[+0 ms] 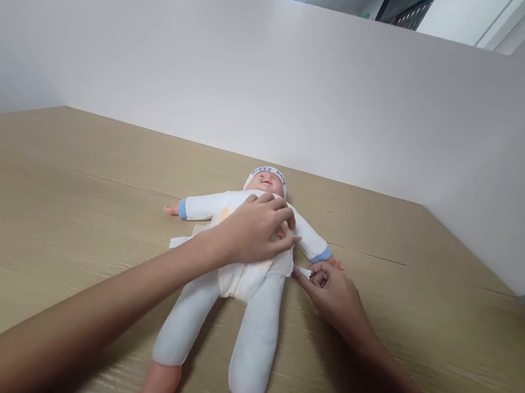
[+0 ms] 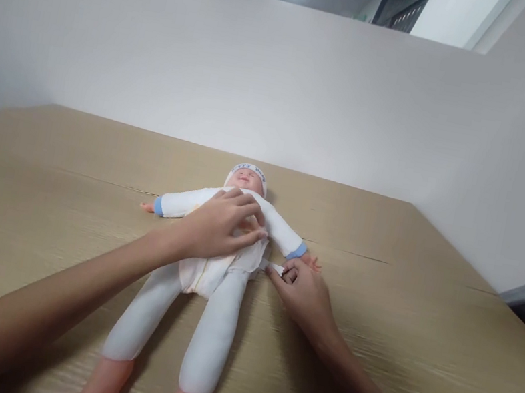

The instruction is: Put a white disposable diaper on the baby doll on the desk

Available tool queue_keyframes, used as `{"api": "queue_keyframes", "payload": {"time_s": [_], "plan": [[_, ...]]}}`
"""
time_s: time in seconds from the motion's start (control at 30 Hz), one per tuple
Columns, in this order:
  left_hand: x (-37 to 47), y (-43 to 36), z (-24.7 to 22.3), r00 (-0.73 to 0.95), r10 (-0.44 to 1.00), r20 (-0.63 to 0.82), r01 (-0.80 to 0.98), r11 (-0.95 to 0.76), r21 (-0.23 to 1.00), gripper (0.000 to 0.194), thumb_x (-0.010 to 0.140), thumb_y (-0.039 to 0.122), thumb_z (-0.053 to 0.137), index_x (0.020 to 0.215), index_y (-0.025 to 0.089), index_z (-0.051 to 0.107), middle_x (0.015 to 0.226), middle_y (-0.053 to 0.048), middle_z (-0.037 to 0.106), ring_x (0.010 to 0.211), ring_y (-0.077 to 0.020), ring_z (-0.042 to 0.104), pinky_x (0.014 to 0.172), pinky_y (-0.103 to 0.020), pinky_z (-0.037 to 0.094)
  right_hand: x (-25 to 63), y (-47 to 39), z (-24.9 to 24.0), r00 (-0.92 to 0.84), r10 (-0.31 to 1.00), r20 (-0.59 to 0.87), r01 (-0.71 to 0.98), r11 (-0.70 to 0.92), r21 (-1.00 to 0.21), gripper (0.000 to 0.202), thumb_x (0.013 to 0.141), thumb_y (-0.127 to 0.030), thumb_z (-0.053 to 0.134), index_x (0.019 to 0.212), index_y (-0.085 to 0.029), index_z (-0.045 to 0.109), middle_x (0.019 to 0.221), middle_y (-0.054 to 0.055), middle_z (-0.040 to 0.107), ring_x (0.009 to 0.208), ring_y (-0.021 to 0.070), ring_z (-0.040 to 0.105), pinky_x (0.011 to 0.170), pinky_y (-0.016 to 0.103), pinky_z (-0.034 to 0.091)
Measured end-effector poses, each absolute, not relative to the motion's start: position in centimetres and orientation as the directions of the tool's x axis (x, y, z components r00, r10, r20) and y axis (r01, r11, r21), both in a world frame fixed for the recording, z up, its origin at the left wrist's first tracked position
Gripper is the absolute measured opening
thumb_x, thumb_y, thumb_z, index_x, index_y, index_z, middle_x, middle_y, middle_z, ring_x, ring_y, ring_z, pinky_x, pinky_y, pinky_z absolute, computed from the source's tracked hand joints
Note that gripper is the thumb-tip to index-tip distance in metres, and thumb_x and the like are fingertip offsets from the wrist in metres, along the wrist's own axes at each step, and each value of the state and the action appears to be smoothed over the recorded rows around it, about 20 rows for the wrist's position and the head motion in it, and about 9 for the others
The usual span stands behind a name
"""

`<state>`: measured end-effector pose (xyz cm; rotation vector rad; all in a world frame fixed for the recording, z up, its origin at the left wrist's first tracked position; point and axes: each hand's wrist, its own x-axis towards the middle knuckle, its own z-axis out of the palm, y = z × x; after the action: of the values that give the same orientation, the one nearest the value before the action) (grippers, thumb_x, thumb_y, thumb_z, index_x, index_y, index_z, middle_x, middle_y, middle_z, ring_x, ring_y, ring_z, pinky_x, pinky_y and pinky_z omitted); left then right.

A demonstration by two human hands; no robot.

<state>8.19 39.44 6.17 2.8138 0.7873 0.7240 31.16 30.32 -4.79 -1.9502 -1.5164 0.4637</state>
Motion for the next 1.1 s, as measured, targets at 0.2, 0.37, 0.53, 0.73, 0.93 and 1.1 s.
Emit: {"api": "queue_keyframes", "payload": {"time_s": [0.2, 0.37, 0.53, 0.73, 0.93, 1.1], "plan": [[8.8, 39.3, 4.5, 0.747, 0.566, 0.349, 0.544, -0.822, 0.169, 0.048, 0.091, 0.065, 0.075, 0.113, 0.022, 0.075, 0.129, -0.011, 0.072, 0.124, -0.0391, 0.055, 0.106, -0.056, 0.043, 32.1, 30.4, -3.3, 0.141, 0.987, 0.076, 0.485, -0.002, -0.874, 0.052, 0.084, -0.072, 0.065, 0.066, -0.026, 0.052, 0.060, -0.005, 0.041, 0.060, 0.0158, 0.039, 0.059, 0.030, 0.030], [8.6, 39.3, 4.4, 0.746, 0.573, 0.341, 0.542, -0.819, 0.189, 0.051, 0.085, 0.063, 0.081, 0.115, 0.023, 0.074, 0.133, -0.010, 0.070, 0.127, -0.0396, 0.054, 0.109, -0.056, 0.041, 31.0, 31.1, -1.0, 0.110, 0.993, 0.043, 0.335, 0.004, -0.942, 0.049, 0.086, -0.069, 0.066, 0.068, -0.025, 0.052, 0.061, -0.006, 0.042, 0.060, 0.0150, 0.038, 0.058, 0.030, 0.032], [8.8, 39.4, 4.1, 0.741, 0.566, 0.360, 0.528, -0.823, 0.209, 0.051, 0.083, 0.061, 0.080, 0.116, 0.024, 0.071, 0.129, -0.009, 0.071, 0.124, -0.0387, 0.055, 0.108, -0.055, 0.041, 27.9, 33.4, 1.1, 0.097, 0.994, 0.044, 0.353, 0.007, -0.936, 0.048, 0.083, -0.064, 0.065, 0.063, -0.025, 0.046, 0.060, -0.005, 0.042, 0.061, 0.0143, 0.039, 0.060, 0.030, 0.033], [8.7, 39.2, 4.2, 0.720, 0.596, 0.355, 0.544, -0.803, 0.244, 0.049, 0.082, 0.050, 0.077, 0.121, 0.021, 0.066, 0.125, -0.010, 0.074, 0.124, -0.0386, 0.055, 0.106, -0.055, 0.043, 25.8, 35.4, 1.3, 0.086, 0.994, 0.066, 0.391, 0.027, -0.920, 0.044, 0.087, -0.059, 0.062, 0.065, -0.025, 0.044, 0.063, -0.004, 0.045, 0.062, 0.0141, 0.041, 0.059, 0.029, 0.034], [8.7, 39.2, 4.0, 0.723, 0.595, 0.351, 0.529, -0.804, 0.274, 0.055, 0.083, 0.052, 0.079, 0.127, 0.023, 0.063, 0.132, -0.010, 0.073, 0.126, -0.0392, 0.054, 0.108, -0.056, 0.041, 25.7, 33.6, 0.0, 0.139, 0.962, 0.233, 0.371, 0.168, -0.913, 0.038, 0.094, -0.062, 0.063, 0.096, -0.024, 0.063, 0.088, 0.003, 0.068, 0.081, 0.0210, 0.062, 0.072, 0.033, 0.051], [8.8, 39.3, 3.8, 0.707, 0.617, 0.346, 0.539, -0.786, 0.303, 0.057, 0.085, 0.048, 0.077, 0.133, 0.022, 0.061, 0.134, -0.012, 0.072, 0.130, -0.0407, 0.053, 0.111, -0.058, 0.041, 25.3, 30.7, -2.0, 0.032, 0.846, 0.532, 0.584, 0.416, -0.696, 0.038, 0.110, -0.049, 0.050, 0.136, -0.027, 0.067, 0.142, 0.012, 0.067, 0.135, 0.0303, 0.060, 0.118, 0.050, 0.047]]}}
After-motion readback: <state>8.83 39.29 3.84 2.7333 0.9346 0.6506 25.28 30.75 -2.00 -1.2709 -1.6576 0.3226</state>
